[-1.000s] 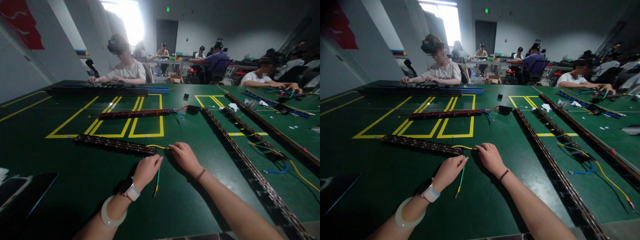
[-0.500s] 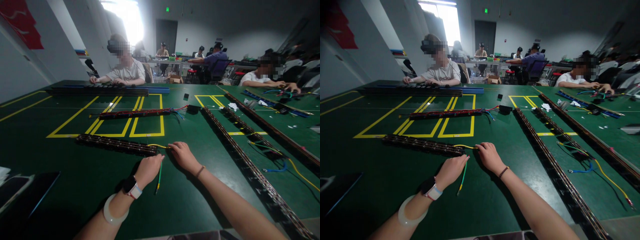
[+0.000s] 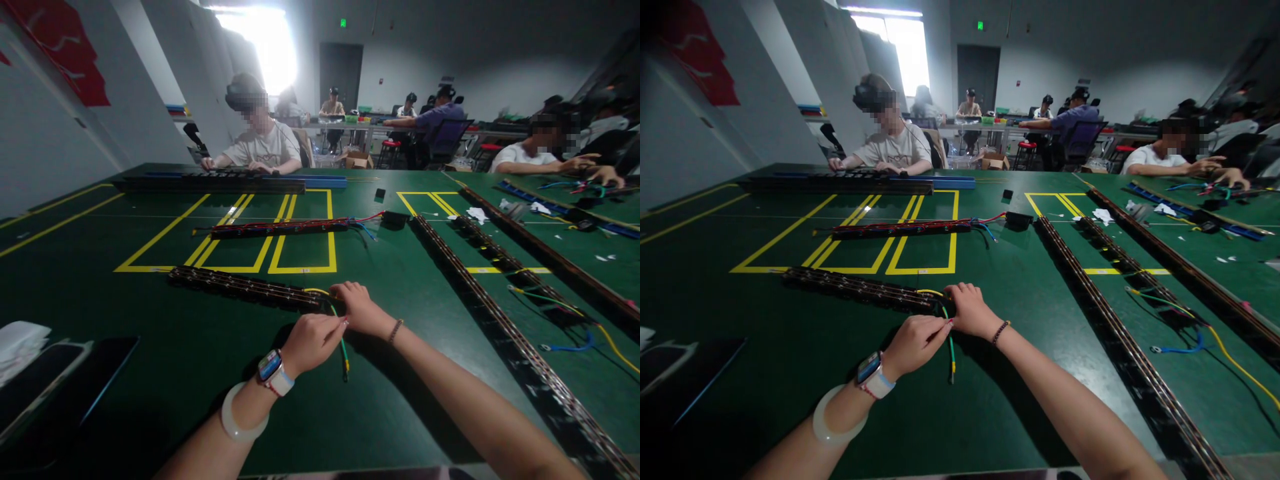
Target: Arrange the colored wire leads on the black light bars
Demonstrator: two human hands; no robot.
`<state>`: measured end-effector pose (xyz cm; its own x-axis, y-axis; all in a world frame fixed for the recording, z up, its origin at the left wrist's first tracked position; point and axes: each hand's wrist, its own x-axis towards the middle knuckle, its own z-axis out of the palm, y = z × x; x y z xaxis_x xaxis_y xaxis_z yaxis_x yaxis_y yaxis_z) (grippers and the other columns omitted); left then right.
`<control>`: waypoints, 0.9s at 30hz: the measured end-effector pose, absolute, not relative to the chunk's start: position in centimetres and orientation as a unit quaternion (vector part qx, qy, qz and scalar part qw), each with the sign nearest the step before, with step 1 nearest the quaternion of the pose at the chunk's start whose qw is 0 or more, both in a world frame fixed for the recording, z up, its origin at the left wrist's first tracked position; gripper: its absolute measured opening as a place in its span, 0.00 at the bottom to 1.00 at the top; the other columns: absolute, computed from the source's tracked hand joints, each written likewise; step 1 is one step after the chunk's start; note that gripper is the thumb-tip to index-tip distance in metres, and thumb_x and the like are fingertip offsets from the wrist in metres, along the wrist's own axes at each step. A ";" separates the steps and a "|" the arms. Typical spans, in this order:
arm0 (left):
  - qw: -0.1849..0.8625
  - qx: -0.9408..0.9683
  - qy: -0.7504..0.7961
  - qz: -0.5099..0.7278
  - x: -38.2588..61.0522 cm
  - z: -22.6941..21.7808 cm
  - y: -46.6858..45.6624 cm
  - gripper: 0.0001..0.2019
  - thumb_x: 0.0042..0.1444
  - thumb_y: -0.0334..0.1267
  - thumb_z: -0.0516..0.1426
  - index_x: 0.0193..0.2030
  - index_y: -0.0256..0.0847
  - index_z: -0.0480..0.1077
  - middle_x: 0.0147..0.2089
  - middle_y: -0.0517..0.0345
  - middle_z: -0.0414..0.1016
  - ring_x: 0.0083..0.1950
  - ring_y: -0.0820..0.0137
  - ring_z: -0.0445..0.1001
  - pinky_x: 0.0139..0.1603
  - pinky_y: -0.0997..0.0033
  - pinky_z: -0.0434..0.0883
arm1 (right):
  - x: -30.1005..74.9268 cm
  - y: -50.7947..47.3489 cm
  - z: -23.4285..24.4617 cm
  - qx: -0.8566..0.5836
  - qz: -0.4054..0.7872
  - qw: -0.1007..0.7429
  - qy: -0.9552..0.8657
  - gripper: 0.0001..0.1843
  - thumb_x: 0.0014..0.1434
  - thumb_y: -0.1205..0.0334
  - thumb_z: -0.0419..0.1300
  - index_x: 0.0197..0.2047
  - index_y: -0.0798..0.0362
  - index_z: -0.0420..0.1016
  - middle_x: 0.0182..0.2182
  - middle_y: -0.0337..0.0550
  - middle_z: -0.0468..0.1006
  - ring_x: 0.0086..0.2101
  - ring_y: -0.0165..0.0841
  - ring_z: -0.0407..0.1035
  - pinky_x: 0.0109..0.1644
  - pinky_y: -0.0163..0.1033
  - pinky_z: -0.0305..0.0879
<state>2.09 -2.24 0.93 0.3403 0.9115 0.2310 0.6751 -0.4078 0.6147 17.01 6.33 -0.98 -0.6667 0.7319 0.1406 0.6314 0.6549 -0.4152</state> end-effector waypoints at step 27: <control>0.753 0.249 0.386 0.472 2.9 -0.6 -1.2 0.13 0.61 0.45 0.53 0.45 0.36 0.66 0.43 0.47 0.76 0.43 0.66 0.76 0.48 0.60 0.72 | 17.4 2.9 1.1 -0.350 -0.035 0.112 -0.929 0.06 0.60 0.70 0.55 0.37 0.54 0.74 0.30 0.45 0.74 0.33 0.34 0.67 0.36 0.38 0.59</control>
